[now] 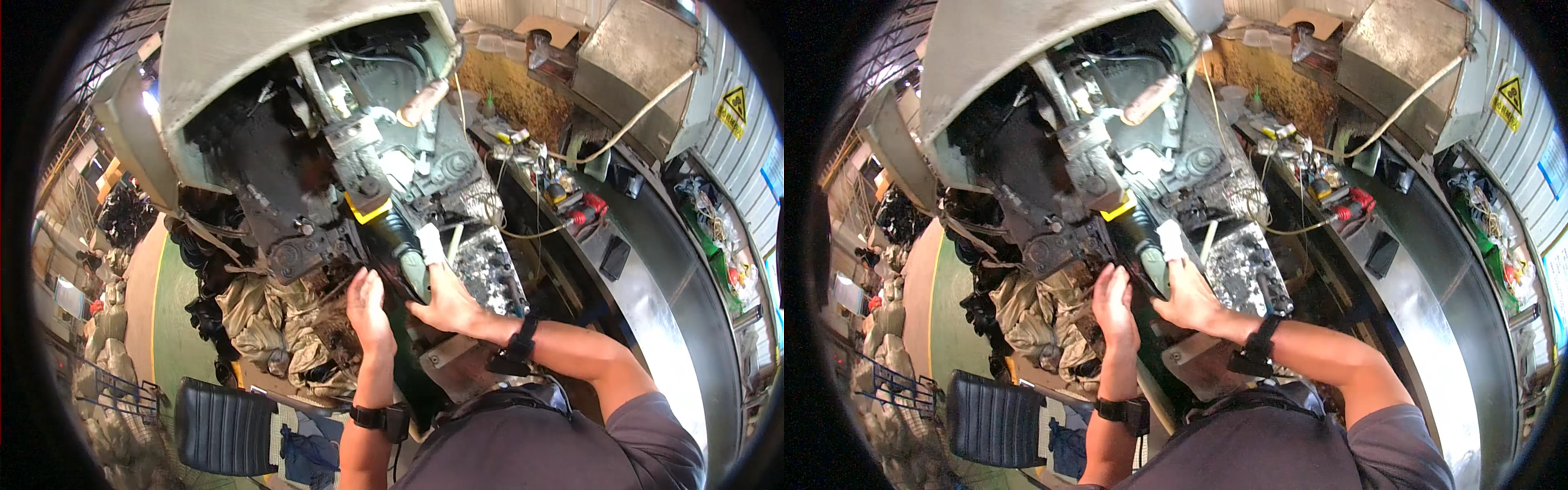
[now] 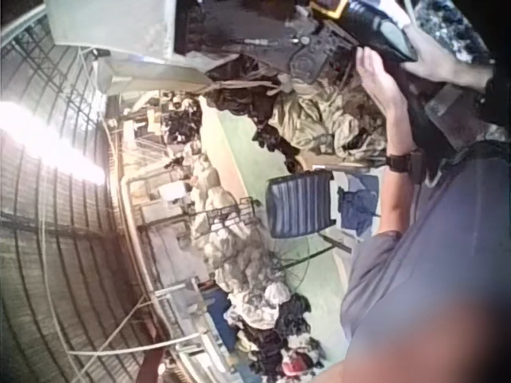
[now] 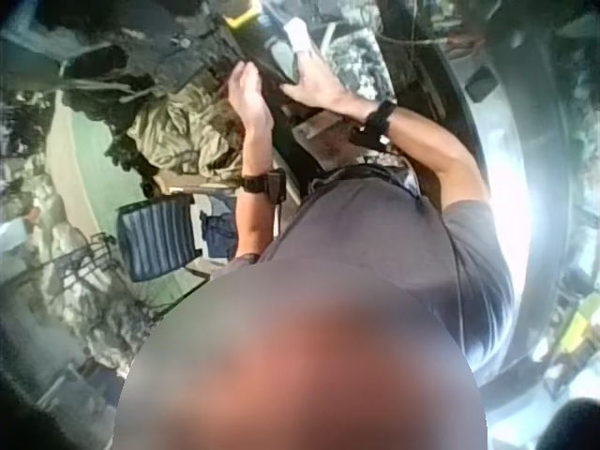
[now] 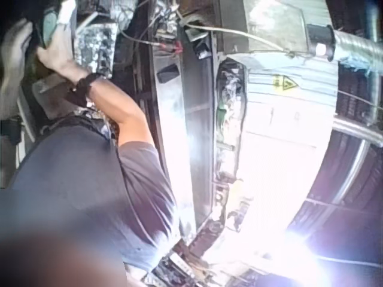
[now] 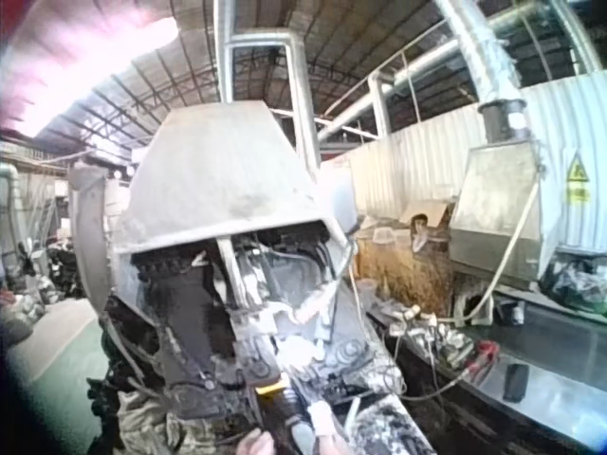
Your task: Operating a toe lasting machine to shape and bond the upper of a shoe to the last and insole.
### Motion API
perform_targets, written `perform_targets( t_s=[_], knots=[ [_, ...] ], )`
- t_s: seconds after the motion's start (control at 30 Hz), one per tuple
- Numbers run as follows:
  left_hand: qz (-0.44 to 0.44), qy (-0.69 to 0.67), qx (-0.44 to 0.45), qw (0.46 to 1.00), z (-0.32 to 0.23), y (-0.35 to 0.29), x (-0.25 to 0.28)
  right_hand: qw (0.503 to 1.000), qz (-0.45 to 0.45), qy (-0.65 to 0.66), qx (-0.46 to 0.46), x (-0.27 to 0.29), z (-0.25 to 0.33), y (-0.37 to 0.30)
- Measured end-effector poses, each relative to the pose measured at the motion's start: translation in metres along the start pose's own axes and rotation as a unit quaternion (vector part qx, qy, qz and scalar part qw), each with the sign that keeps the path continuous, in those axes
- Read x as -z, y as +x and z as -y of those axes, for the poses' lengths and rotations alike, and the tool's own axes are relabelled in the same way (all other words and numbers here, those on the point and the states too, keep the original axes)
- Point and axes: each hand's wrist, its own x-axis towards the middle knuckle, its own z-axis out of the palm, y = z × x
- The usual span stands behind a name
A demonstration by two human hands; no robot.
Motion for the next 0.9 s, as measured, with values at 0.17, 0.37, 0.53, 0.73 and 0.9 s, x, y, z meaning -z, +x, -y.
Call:
perform_targets(
  t_s=[0.17, 0.37, 0.53, 0.73, 0.9],
  knots=[
    [0.019, 0.043, -0.033, 0.998, 0.001, -0.008, -0.005, 0.998, -0.004, 0.031, -0.055, -0.001, 0.003, 0.005],
    [0.007, 0.083, -0.041, 0.996, -0.030, -0.009, -0.018, 0.980, -0.008, 0.176, -0.089, 0.032, 0.004, 0.005],
    [0.113, -0.062, 0.074, 0.989, -0.087, -0.009, -0.025, 0.967, 0.079, 0.237, 0.055, 0.101, 0.045, -0.081],
    [0.219, -0.076, -0.035, 0.972, -0.110, -0.082, -0.069, 0.986, 0.066, 0.056, 0.141, 0.121, 0.024, -0.181],
    [0.301, -0.109, 0.010, 0.947, -0.102, -0.114, -0.114, 0.973, 0.031, 0.160, 0.161, 0.148, -0.012, -0.228]
  ],
)
